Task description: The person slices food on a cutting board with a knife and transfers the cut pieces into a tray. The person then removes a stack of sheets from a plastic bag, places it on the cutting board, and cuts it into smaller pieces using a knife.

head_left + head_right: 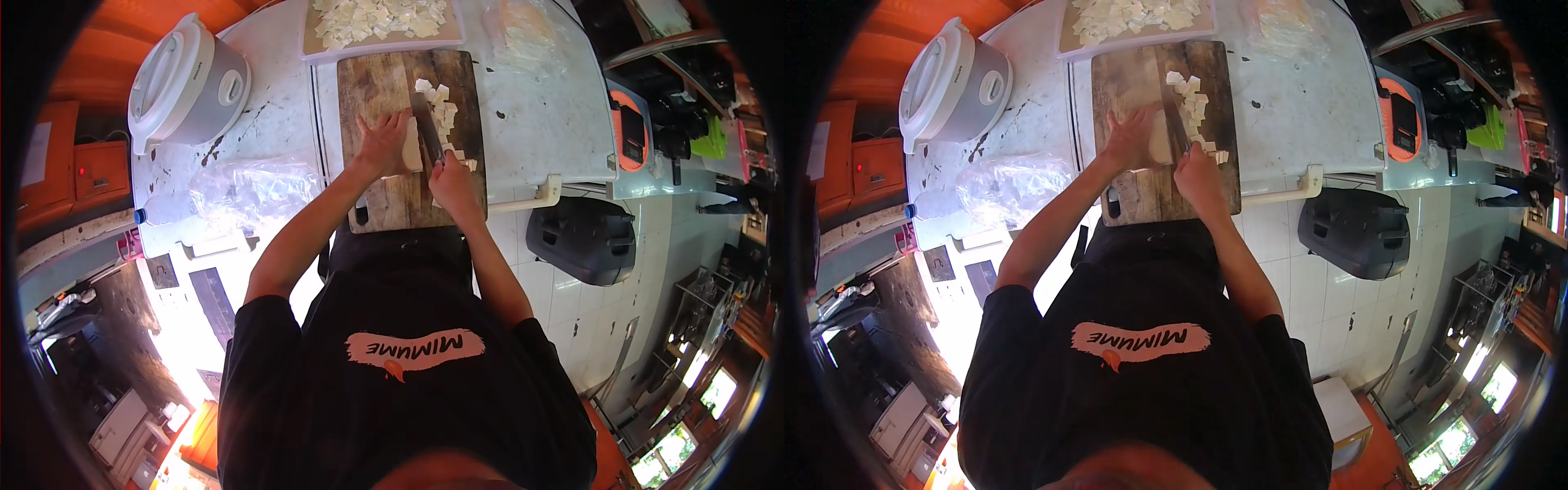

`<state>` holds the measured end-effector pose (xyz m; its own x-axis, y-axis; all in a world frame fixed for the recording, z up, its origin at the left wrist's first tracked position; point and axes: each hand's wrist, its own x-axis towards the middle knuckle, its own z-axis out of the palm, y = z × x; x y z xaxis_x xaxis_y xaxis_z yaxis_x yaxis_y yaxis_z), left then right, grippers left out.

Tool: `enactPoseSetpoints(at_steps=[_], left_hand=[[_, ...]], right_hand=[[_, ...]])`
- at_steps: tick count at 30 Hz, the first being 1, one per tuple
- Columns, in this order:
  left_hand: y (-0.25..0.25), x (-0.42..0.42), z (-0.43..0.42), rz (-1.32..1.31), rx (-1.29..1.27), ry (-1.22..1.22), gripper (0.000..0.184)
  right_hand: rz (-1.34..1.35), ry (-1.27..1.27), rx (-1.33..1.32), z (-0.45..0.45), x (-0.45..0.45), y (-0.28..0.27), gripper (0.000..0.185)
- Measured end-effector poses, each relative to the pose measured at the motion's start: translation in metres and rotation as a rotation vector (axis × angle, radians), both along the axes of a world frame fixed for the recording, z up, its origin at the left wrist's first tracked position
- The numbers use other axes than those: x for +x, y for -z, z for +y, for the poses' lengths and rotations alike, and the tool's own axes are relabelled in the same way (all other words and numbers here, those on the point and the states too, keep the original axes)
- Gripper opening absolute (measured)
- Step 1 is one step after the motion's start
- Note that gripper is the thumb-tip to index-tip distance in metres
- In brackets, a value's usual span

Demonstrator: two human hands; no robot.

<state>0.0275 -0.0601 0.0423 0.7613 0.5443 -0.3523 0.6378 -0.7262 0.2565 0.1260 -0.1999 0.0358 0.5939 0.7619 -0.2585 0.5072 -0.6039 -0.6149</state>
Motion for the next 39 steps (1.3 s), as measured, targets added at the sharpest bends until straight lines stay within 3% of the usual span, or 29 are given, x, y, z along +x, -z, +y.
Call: enactPoseSetpoints(at_steps=[8, 10, 11, 13, 14, 16, 20, 22, 23, 28, 39], left_hand=[[-0.009, -0.008, -0.008, -0.055, 0.014, 0.007, 0.123], [-0.016, -0.016, -0.008, -0.261, -0.048, -0.059, 0.106], [-0.010, -0.021, -0.004, -0.261, -0.048, -0.059, 0.106], [0.005, -0.029, 0.002, -0.347, -0.056, -0.064, 0.074], [0.009, -0.031, 0.002, -0.347, -0.058, -0.066, 0.074], [0.014, -0.033, 0.004, -0.442, -0.070, -0.040, 0.053], [0.023, -0.036, 0.005, -0.483, -0.053, -0.019, 0.049], [0.029, -0.042, 0.007, -0.741, -0.185, -0.112, 0.054], [0.033, -0.043, 0.004, -0.743, -0.184, -0.116, 0.054], [0.051, -0.039, -0.019, -1.406, -0.719, -0.717, 0.058], [0.042, -0.042, -0.018, -1.266, -0.653, -0.597, 0.051]], right_hand=[[0.040, 0.001, -0.025, -0.001, -0.001, -0.005, 0.017], [0.037, 0.015, 0.000, -0.005, 0.003, -0.003, 0.017], [0.036, 0.029, 0.025, -0.005, 0.004, -0.001, 0.017], [0.038, 0.012, 0.018, -0.007, 0.004, 0.000, 0.018], [0.039, -0.006, 0.009, -0.009, 0.003, 0.000, 0.020], [0.028, -0.012, -0.015, -0.008, -0.001, 0.000, 0.020], [-0.002, 0.011, 0.049, -0.010, -0.019, 0.008, 0.019], [-0.002, 0.039, 0.033, -0.010, -0.022, 0.006, 0.020], [0.000, 0.068, 0.019, -0.009, -0.023, 0.003, 0.022], [-0.059, 0.030, -0.004, -0.012, -0.036, -0.001, 0.026], [-0.060, -0.017, 0.022, -0.009, -0.042, 0.001, 0.025]])
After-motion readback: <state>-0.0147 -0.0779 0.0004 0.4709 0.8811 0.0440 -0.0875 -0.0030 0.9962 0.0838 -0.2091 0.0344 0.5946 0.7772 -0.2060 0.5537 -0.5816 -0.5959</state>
